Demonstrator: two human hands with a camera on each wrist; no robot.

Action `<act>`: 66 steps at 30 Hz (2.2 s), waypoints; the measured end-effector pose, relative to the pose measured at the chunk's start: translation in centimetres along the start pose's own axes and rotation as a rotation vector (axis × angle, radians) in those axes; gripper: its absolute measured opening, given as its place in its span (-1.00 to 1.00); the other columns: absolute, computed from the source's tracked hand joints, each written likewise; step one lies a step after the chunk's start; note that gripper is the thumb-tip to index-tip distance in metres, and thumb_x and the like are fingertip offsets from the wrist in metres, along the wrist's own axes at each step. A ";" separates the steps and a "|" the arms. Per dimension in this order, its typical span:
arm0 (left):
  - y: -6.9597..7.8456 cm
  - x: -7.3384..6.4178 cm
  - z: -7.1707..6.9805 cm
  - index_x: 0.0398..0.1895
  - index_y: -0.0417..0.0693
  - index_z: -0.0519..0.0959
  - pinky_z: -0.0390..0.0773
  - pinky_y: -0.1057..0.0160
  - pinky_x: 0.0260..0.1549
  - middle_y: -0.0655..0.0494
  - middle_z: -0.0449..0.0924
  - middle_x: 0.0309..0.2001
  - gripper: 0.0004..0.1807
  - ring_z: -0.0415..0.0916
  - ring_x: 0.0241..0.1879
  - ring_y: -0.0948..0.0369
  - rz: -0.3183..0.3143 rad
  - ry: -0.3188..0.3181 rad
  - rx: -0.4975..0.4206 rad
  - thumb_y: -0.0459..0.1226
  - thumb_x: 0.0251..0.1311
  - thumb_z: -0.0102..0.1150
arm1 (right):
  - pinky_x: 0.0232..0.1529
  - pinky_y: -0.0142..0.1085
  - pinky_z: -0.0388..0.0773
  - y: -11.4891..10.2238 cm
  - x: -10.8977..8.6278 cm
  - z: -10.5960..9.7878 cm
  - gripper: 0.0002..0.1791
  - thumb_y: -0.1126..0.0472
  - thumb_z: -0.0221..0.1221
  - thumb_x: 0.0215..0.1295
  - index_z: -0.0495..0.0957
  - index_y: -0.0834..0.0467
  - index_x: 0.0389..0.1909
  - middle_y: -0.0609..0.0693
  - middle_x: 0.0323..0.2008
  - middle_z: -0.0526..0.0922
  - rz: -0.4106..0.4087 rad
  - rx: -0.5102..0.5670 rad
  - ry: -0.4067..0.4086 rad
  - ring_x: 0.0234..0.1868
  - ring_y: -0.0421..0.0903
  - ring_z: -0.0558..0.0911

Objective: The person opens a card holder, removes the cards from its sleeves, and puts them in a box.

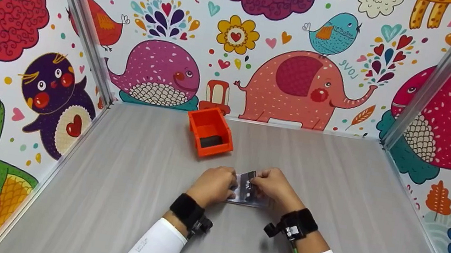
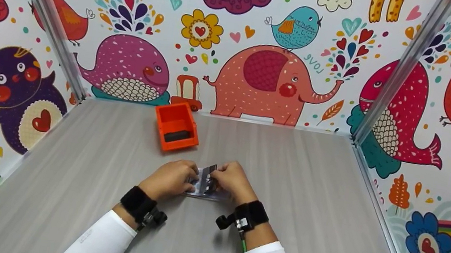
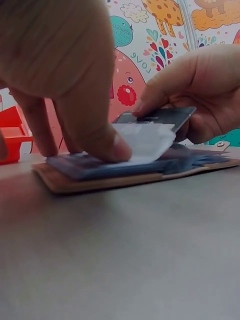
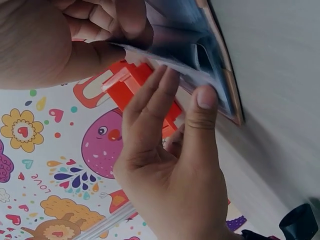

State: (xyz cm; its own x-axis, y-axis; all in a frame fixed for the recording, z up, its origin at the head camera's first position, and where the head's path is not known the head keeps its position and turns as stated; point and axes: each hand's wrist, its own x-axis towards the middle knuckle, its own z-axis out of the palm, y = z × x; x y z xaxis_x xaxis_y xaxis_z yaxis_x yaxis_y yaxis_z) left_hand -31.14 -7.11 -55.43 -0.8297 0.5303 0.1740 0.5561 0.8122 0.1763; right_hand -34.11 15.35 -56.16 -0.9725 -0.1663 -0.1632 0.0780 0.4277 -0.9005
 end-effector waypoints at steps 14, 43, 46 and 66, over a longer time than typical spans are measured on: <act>-0.2 0.6 -0.7 0.05 -0.11 0.90 0.76 0.03 0.16 0.02 0.80 -0.05 -0.75 0.79 0.05 0.01 -0.093 0.062 -0.125 -0.21 0.40 0.57 | -0.63 -0.32 0.57 -0.4 0.3 -1.8 -0.88 0.29 0.31 0.53 0.69 0.23 -0.25 -0.07 -0.48 0.67 0.016 0.073 0.144 -0.64 -0.13 0.64; 0.1 1.3 -1.6 0.10 -0.24 0.84 0.75 0.02 0.04 -0.08 0.80 -0.07 -0.75 0.76 -0.06 0.05 -0.139 0.453 -0.496 -0.27 0.60 0.33 | -0.26 -0.32 0.83 -1.0 0.2 -0.9 -0.85 0.41 0.39 0.51 0.72 0.49 -0.12 0.28 -0.12 0.91 -0.263 0.254 0.049 -0.34 -0.23 0.85; 0.2 1.3 -1.7 0.15 -0.24 0.82 0.76 -0.01 0.06 -0.09 0.81 -0.05 -0.73 0.76 -0.02 0.04 -0.148 0.428 -0.569 -0.25 0.61 0.31 | -0.26 -0.31 0.83 -0.9 0.2 -0.9 -0.86 0.41 0.40 0.51 0.72 0.47 -0.13 0.27 -0.13 0.91 -0.265 0.253 0.048 -0.34 -0.21 0.86; 0.6 1.4 -1.7 -0.01 -0.18 0.84 0.70 0.22 -0.05 -0.02 0.84 -0.15 -0.86 0.71 -0.14 0.22 -0.186 0.386 -0.810 -0.36 0.48 0.41 | -0.08 -0.09 0.89 -0.8 0.2 -0.7 -0.85 0.35 0.39 0.55 0.72 0.41 -0.11 0.18 -0.12 0.92 -0.269 0.233 0.010 -0.25 -0.16 0.88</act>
State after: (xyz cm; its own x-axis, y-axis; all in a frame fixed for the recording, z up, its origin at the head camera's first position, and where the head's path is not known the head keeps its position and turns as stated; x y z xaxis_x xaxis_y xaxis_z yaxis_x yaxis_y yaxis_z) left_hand -31.94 -6.29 -53.47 -0.9168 0.1713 0.3607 0.3993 0.3807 0.8340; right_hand -34.50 15.54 -55.18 -0.9672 -0.2357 0.0952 -0.1342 0.1551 -0.9787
